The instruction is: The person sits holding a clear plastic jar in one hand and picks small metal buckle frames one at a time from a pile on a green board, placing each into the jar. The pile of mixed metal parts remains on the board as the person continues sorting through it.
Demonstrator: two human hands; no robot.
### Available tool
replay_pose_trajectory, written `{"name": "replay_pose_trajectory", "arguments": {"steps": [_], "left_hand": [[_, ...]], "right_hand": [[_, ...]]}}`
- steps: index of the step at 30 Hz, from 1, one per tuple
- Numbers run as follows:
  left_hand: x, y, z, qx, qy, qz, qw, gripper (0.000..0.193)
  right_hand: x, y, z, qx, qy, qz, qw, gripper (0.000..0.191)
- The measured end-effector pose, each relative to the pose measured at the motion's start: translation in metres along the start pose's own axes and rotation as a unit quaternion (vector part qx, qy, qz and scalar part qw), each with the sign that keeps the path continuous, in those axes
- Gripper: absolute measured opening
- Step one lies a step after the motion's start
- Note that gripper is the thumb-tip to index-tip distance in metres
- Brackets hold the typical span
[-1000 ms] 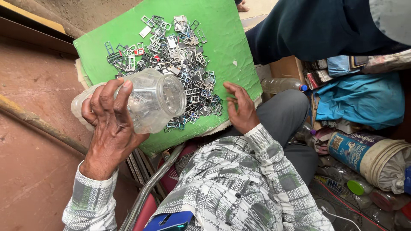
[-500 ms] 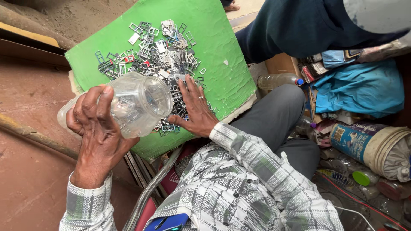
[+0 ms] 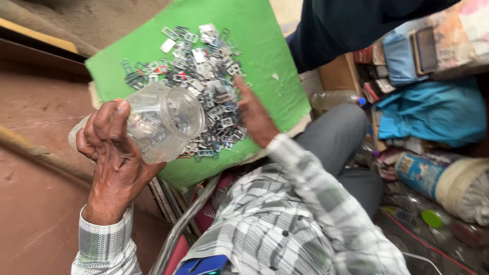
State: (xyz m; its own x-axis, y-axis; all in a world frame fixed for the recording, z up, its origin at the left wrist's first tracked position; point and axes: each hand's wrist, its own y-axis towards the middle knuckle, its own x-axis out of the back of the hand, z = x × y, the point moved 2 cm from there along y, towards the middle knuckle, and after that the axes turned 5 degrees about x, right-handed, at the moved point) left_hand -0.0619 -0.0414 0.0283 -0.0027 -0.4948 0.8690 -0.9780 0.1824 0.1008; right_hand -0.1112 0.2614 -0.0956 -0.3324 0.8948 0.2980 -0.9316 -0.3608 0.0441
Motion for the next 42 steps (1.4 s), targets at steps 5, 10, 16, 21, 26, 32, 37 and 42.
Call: {"name": "replay_pose_trajectory", "arguments": {"steps": [5,10,16,21,26,32,37,42], "left_hand": [[0.027,-0.004,0.029,-0.026,0.026,-0.051,0.998,0.139],[0.039,0.000,0.047,-0.033,0.124,-0.122,0.984,0.139],[0.046,-0.005,0.042,0.002,0.095,-0.110,0.989,0.134],[0.034,-0.009,0.045,0.020,0.085,-0.098,0.991,0.129],[0.026,-0.018,0.051,0.028,0.106,-0.098,0.989,0.130],[0.036,-0.016,0.048,0.022,0.115,-0.117,0.986,0.132],[0.049,-0.012,0.045,0.026,0.127,-0.134,0.982,0.132],[0.057,-0.010,0.049,0.038,0.129,-0.140,0.981,0.135]], "right_hand": [[0.038,-0.031,0.012,-0.095,-0.170,0.053,0.979,0.088],[0.008,-0.031,0.014,-0.136,-0.292,0.094,0.942,0.127],[-0.020,-0.011,0.002,-0.096,-0.301,0.065,0.947,0.125],[-0.027,-0.001,-0.010,-0.081,-0.276,0.064,0.956,0.121],[-0.032,0.005,-0.022,-0.045,-0.270,0.057,0.960,0.116],[-0.035,0.011,-0.017,-0.020,-0.252,0.053,0.966,0.115],[-0.031,0.007,-0.003,-0.077,-0.241,0.066,0.965,0.115],[-0.011,-0.006,0.011,0.049,-0.285,0.089,0.953,0.107]]}}
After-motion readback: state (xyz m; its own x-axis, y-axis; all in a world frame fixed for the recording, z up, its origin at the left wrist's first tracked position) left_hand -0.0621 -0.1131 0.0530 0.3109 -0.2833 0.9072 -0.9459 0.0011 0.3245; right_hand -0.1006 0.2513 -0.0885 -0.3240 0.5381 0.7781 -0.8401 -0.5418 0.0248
